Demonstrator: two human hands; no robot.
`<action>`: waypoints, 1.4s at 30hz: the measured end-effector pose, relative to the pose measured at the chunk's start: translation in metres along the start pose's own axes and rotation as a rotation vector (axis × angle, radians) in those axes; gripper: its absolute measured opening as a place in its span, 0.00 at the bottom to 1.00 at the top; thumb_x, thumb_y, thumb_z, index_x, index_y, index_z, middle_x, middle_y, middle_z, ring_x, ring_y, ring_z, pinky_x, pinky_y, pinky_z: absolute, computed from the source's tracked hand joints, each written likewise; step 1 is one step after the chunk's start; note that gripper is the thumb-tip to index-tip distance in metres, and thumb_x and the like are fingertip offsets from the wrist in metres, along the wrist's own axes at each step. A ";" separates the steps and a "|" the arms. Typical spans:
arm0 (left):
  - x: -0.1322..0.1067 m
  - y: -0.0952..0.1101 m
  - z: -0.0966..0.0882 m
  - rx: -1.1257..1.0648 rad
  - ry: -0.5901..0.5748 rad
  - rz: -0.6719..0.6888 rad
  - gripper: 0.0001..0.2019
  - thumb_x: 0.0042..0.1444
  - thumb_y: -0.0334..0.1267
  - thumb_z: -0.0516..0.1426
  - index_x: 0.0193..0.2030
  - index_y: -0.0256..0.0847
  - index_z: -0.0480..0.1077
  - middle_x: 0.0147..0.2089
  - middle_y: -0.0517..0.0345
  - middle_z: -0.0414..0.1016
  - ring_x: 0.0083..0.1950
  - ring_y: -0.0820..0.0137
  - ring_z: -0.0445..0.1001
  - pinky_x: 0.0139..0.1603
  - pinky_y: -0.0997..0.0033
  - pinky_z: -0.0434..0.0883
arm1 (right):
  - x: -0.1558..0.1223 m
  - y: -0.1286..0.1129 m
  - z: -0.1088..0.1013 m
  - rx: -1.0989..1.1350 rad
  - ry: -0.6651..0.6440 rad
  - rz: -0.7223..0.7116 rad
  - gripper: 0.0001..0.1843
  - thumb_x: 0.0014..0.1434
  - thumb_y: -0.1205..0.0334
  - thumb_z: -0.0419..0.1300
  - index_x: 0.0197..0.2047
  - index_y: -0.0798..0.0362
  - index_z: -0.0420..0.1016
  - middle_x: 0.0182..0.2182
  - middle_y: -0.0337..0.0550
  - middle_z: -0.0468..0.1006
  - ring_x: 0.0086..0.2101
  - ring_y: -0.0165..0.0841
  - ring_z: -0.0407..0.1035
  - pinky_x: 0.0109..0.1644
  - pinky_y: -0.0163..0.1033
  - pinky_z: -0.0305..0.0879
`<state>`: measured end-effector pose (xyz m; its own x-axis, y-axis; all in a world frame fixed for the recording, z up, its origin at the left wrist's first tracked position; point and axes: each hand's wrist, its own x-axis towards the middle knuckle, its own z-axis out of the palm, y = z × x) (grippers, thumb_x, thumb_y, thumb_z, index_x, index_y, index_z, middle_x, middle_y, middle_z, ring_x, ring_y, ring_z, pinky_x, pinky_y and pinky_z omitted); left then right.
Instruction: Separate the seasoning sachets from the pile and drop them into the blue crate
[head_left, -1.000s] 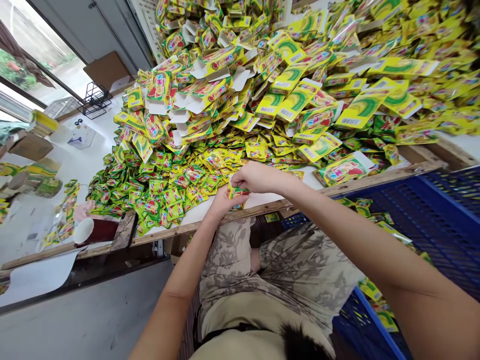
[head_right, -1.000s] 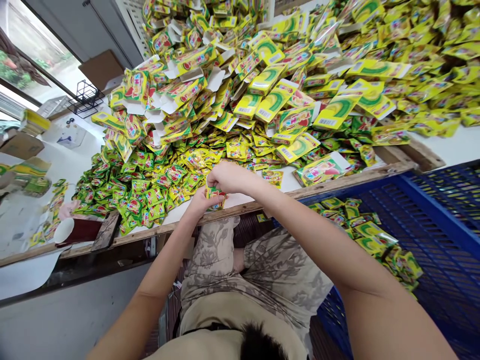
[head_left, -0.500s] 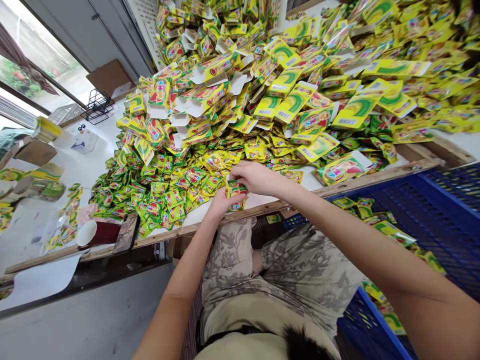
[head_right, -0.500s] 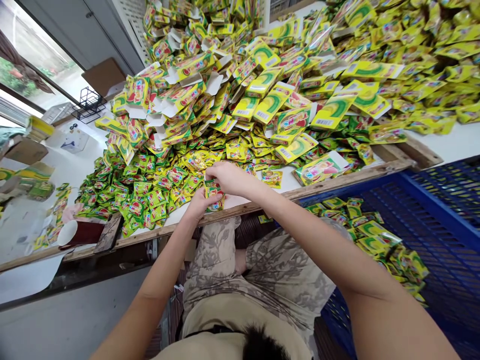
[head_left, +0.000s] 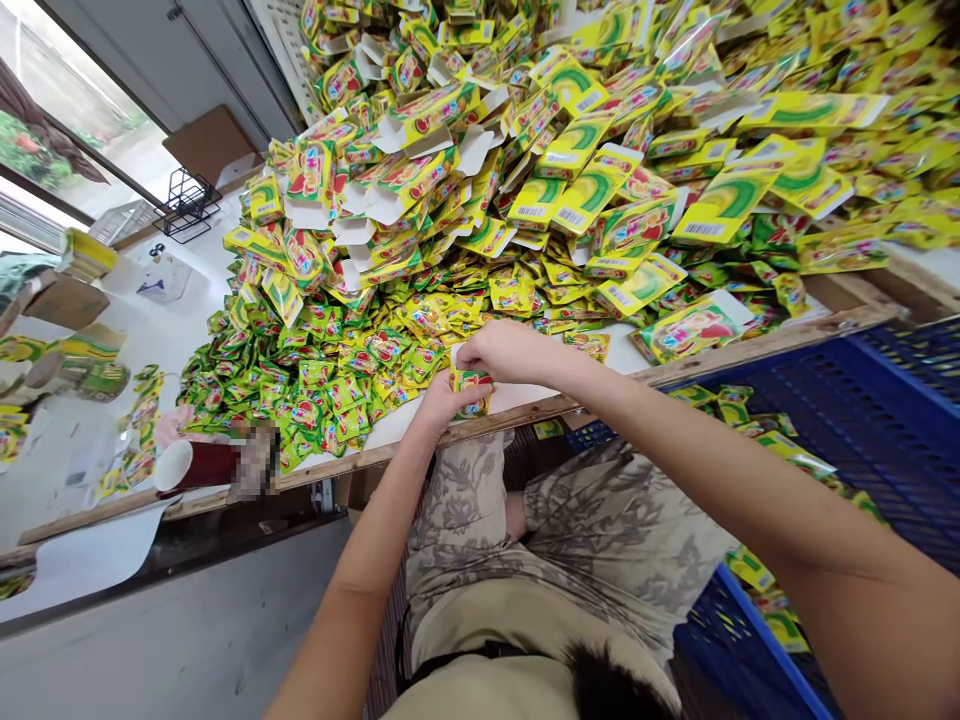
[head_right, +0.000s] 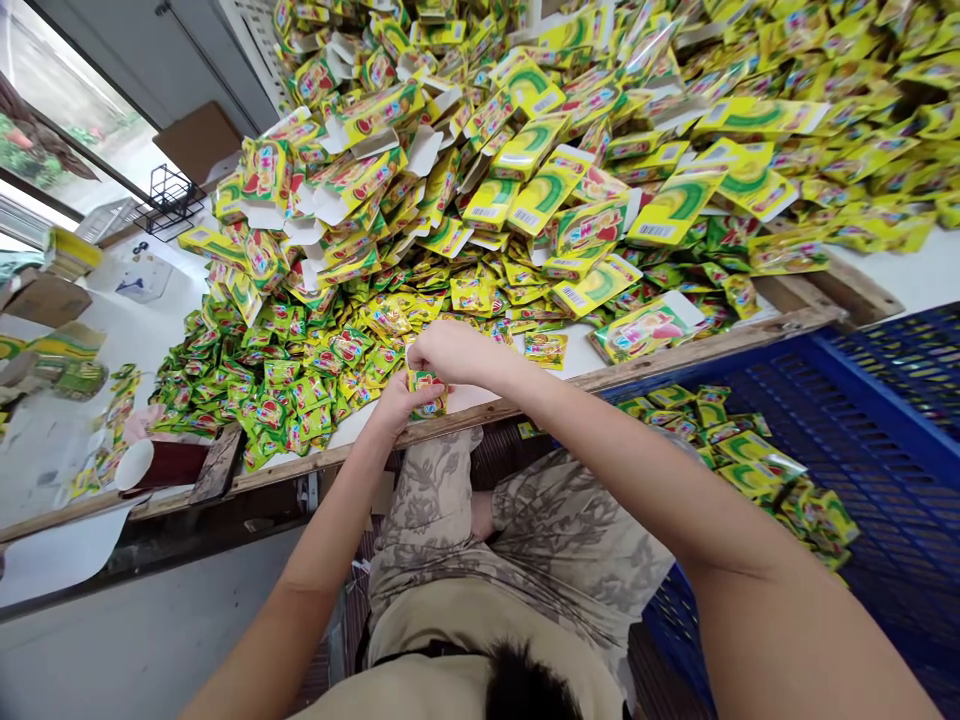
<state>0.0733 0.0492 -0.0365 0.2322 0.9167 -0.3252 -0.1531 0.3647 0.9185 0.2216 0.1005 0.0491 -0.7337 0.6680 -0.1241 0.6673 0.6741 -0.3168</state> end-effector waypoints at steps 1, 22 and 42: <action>0.000 0.000 0.000 -0.006 0.008 0.001 0.25 0.28 0.43 0.74 0.33 0.34 0.73 0.29 0.58 0.78 0.30 0.71 0.74 0.37 0.70 0.68 | 0.000 0.001 0.002 0.017 0.011 -0.010 0.11 0.57 0.69 0.56 0.34 0.51 0.80 0.28 0.42 0.78 0.28 0.31 0.65 0.30 0.36 0.48; -0.005 -0.007 -0.016 0.083 0.031 -0.039 0.21 0.32 0.43 0.72 0.31 0.34 0.73 0.29 0.61 0.75 0.29 0.75 0.69 0.35 0.72 0.67 | -0.002 -0.003 0.001 0.025 -0.039 -0.031 0.19 0.58 0.69 0.55 0.49 0.49 0.80 0.38 0.48 0.83 0.35 0.36 0.73 0.34 0.37 0.54; -0.002 -0.005 -0.011 0.042 0.036 -0.015 0.22 0.29 0.41 0.73 0.31 0.34 0.73 0.28 0.61 0.76 0.29 0.74 0.70 0.35 0.72 0.68 | 0.003 0.005 0.026 0.212 0.249 -0.035 0.11 0.54 0.76 0.53 0.39 0.55 0.71 0.37 0.47 0.74 0.33 0.33 0.65 0.36 0.36 0.55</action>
<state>0.0625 0.0472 -0.0425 0.1995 0.9166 -0.3464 -0.1092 0.3721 0.9217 0.2195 0.0982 0.0227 -0.6848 0.7195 0.1156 0.5813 0.6350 -0.5088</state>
